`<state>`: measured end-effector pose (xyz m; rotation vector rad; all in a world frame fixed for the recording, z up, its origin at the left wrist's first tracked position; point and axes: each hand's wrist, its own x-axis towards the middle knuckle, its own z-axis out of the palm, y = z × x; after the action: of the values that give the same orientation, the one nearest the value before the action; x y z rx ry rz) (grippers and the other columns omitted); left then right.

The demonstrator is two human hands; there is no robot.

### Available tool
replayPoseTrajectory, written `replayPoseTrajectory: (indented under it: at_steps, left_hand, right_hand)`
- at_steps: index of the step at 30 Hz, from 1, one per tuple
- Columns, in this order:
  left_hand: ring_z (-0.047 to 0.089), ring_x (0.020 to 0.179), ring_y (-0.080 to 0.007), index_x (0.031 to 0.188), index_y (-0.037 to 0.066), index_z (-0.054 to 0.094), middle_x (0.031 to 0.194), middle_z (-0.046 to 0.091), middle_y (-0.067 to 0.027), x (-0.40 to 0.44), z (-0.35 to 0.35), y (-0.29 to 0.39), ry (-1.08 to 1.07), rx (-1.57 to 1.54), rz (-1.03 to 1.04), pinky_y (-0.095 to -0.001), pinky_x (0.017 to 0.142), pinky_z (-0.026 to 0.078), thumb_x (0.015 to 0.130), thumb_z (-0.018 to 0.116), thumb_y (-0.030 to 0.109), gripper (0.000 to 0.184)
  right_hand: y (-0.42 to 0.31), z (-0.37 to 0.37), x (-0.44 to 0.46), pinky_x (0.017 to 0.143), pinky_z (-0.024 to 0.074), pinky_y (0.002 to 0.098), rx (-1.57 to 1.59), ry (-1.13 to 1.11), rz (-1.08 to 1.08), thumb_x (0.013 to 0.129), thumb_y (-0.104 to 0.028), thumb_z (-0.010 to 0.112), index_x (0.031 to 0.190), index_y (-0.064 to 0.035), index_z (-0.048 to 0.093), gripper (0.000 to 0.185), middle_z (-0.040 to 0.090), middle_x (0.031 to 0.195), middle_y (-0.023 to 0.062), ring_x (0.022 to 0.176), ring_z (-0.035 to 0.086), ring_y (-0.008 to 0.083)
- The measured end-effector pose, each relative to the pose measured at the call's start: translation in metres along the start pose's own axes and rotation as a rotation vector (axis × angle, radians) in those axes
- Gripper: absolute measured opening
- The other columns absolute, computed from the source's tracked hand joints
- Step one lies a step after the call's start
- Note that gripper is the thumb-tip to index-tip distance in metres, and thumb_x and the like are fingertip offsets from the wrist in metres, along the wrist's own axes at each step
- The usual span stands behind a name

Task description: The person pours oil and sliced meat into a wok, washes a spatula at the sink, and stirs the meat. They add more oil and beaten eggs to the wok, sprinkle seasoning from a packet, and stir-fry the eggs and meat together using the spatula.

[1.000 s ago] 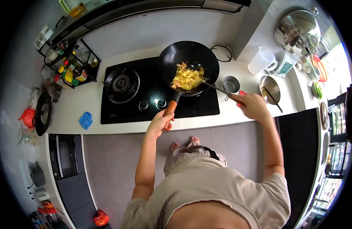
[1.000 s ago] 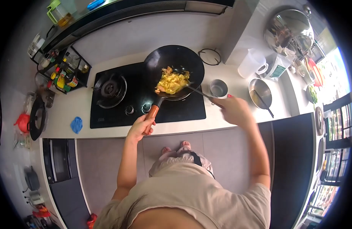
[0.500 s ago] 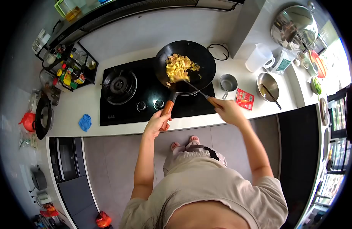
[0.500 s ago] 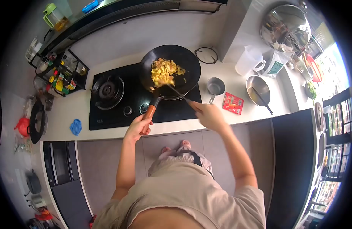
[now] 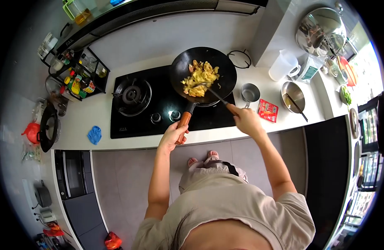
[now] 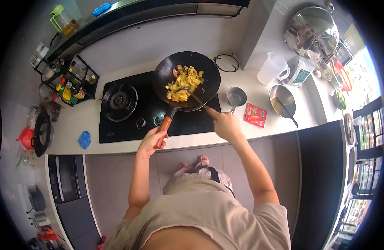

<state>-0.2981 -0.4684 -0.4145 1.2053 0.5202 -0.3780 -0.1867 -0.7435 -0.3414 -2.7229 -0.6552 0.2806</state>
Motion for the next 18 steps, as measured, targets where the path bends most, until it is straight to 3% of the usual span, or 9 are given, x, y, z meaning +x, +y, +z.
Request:
replayPoseTrajectory:
  at_steps: [3, 6, 8, 12, 16, 18]
  left_hand:
    - [0.053, 0.052, -0.0101, 0.107, 0.005, 0.055, 0.08, 0.056, -0.0037, -0.001, 0.001, 0.001, 0.007, 0.012, 0.005, -0.0232, 0.042, 0.043, 0.089, 0.062, 0.024, 0.028]
    - [0.053, 0.051, -0.0103, 0.109, 0.004, 0.054, 0.08, 0.056, -0.0041, 0.001, -0.001, -0.001, 0.005, 0.02, 0.001, -0.0231, 0.042, 0.043, 0.089, 0.063, 0.024, 0.029]
    - [0.053, 0.051, -0.0103, 0.109, 0.004, 0.054, 0.08, 0.057, -0.0043, 0.001, -0.002, 0.0, 0.01, 0.022, 0.006, -0.023, 0.042, 0.043, 0.089, 0.063, 0.024, 0.029]
    - [0.053, 0.051, -0.0103, 0.108, 0.004, 0.054, 0.079, 0.057, -0.0041, 0.003, 0.0, -0.001, -0.006, 0.014, 0.013, -0.0231, 0.042, 0.043, 0.089, 0.062, 0.023, 0.028]
    - [0.053, 0.051, -0.0103, 0.107, 0.004, 0.054, 0.079, 0.056, -0.0038, 0.0, -0.001, 0.0, 0.003, 0.021, 0.007, -0.0232, 0.042, 0.043, 0.09, 0.062, 0.023, 0.027]
    - [0.053, 0.051, -0.0103, 0.107, 0.004, 0.054, 0.078, 0.056, -0.0038, 0.0, 0.001, 0.001, 0.006, 0.026, 0.008, -0.0232, 0.042, 0.043, 0.09, 0.061, 0.023, 0.027]
  right_hand:
    - [0.014, -0.002, 0.012, 0.071, 0.0509, 0.0496, 0.078, 0.086, 0.096, 0.08, -0.007, 0.053, 0.128, -0.0211, 0.056, 0.05, 0.066, 0.085, 0.0212, 0.079, 0.064, 0.039]
    - [0.014, 0.043, 0.045, 0.073, 0.0504, 0.0493, 0.191, 0.23, 0.003, 0.08, -0.007, 0.053, 0.128, -0.0195, 0.056, 0.049, 0.065, 0.086, 0.0223, 0.079, 0.063, 0.0402]
    - [0.01, 0.047, 0.038, 0.075, 0.0508, 0.0497, 0.15, 0.077, -0.019, 0.082, -0.012, 0.054, 0.128, -0.0215, 0.053, 0.047, 0.066, 0.087, 0.0223, 0.084, 0.063, 0.0404]
    - [0.006, -0.026, -0.018, 0.072, 0.0499, 0.0495, 0.096, 0.012, -0.035, 0.082, -0.009, 0.053, 0.129, -0.0238, 0.054, 0.05, 0.066, 0.08, 0.0179, 0.079, 0.064, 0.0386]
    - [0.0, -0.11, -0.062, 0.07, 0.0477, 0.0452, -0.086, -0.086, 0.006, 0.078, -0.007, 0.059, 0.122, -0.0206, 0.06, 0.046, 0.067, 0.085, 0.0148, 0.079, 0.063, 0.0353]
    - [0.008, -0.102, -0.057, 0.065, 0.0485, 0.045, -0.14, -0.082, -0.066, 0.078, -0.006, 0.056, 0.123, -0.0241, 0.059, 0.049, 0.065, 0.076, 0.0151, 0.074, 0.063, 0.0344]
